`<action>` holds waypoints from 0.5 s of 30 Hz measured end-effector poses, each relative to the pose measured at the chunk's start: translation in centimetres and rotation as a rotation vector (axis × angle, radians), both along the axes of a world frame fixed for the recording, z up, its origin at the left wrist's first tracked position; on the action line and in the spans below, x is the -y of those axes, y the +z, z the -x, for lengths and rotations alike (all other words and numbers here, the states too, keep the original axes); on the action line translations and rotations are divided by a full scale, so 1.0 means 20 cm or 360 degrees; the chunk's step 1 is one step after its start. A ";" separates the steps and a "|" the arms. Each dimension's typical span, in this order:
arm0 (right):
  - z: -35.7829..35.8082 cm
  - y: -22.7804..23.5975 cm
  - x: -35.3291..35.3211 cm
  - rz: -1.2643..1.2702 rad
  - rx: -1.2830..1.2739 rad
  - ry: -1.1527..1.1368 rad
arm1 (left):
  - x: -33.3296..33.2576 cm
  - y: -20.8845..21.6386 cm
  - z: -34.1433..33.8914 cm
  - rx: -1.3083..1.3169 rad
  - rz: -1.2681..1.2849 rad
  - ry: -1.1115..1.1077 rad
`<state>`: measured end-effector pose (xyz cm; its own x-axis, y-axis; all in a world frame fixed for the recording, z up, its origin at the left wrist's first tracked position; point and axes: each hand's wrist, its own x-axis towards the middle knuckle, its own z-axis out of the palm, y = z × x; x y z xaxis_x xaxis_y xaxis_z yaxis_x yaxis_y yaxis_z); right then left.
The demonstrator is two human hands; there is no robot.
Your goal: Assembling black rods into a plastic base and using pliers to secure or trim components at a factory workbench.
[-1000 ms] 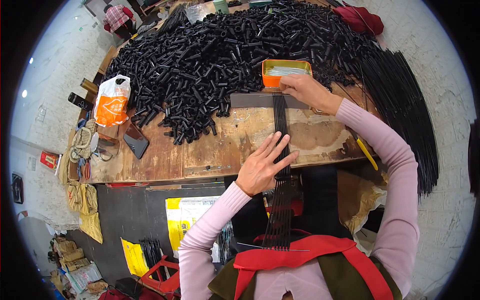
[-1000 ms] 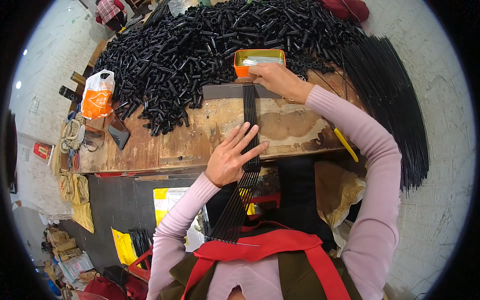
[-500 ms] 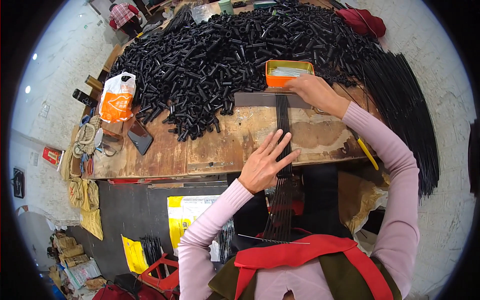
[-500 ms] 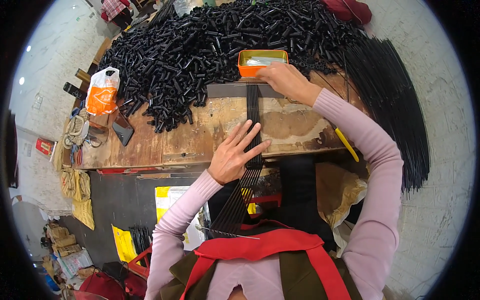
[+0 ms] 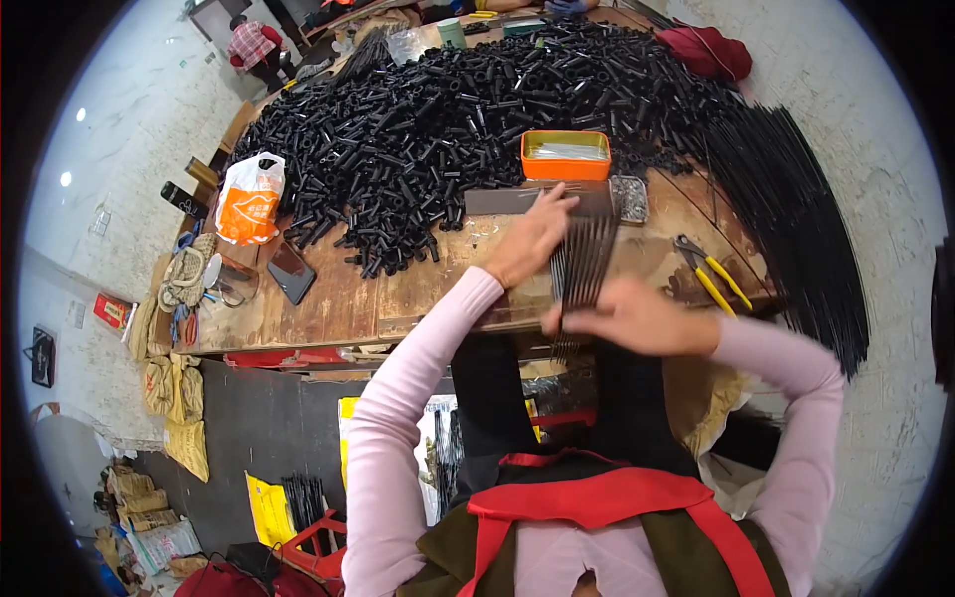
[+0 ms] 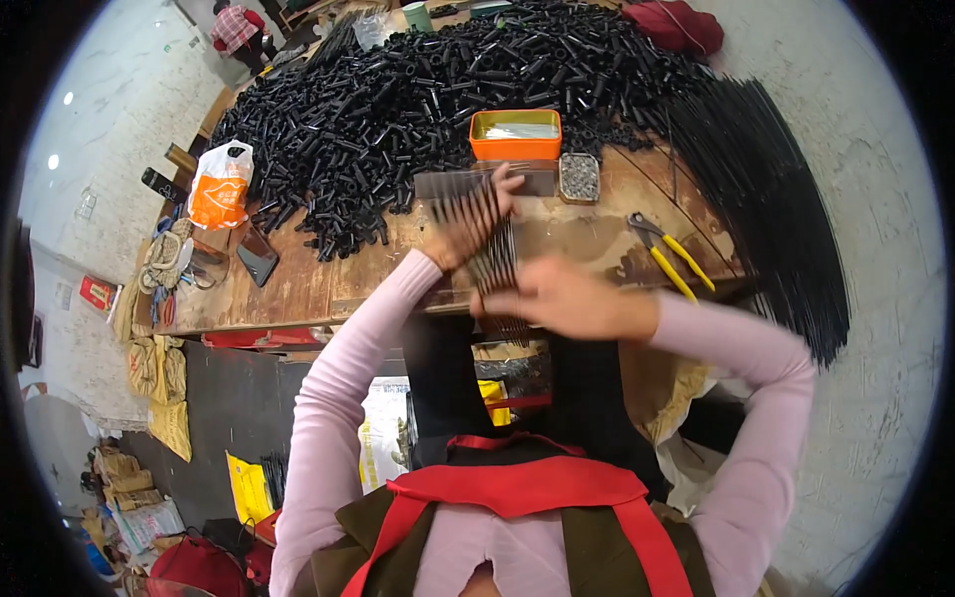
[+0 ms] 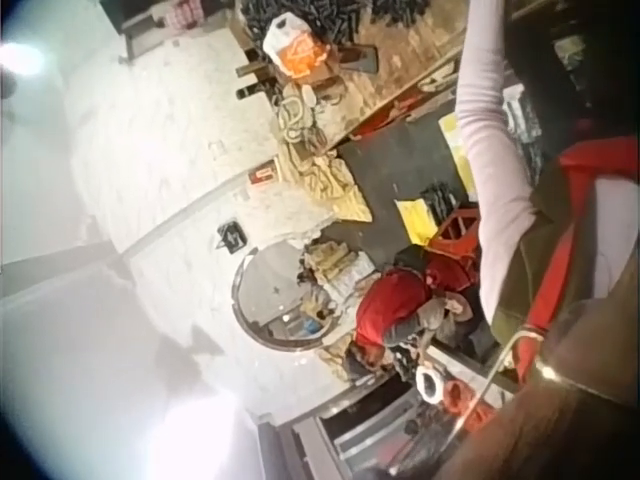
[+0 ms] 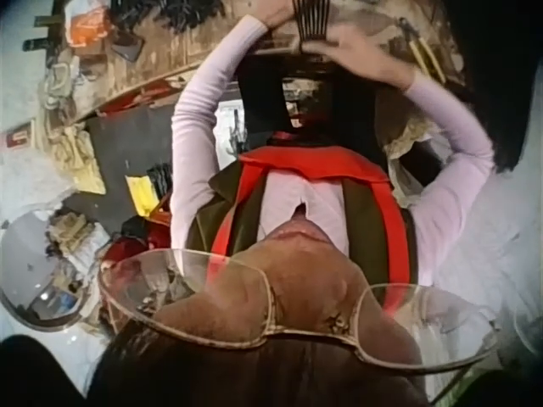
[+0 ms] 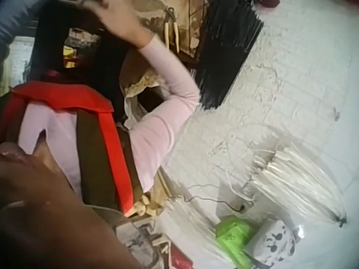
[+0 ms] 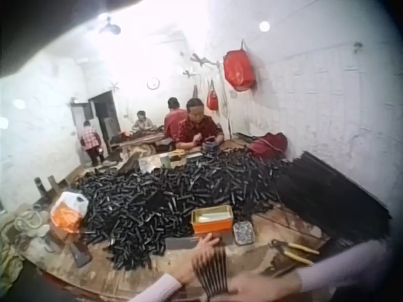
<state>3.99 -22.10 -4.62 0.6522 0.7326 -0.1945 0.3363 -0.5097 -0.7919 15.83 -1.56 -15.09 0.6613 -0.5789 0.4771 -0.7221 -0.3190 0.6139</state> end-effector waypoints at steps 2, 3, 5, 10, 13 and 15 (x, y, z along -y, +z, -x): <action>-0.08 0.37 -0.01 -0.0706 0.0096 0.0085 | 0.08 0.23 0.08 -0.0835 0.0346 -0.0091; -0.12 0.51 -0.02 -0.0433 0.0073 -0.0323 | 0.06 0.28 0.11 -0.1429 0.0540 -0.0005; -0.20 0.78 0.00 -0.0925 0.0350 -0.0029 | 0.12 0.35 0.21 -0.1117 0.0448 -0.0188; -0.11 1.07 -0.10 -0.1158 0.0047 -0.0633 | 0.17 0.57 0.84 -0.1218 0.0728 -0.0480; -0.11 1.06 -0.08 -0.1016 0.0169 -0.0008 | 0.21 0.57 1.01 -0.1170 0.0997 -0.0332; 0.11 1.23 -0.11 0.0371 0.1545 -0.0861 | 0.18 0.58 0.96 -0.0981 0.0868 -0.0164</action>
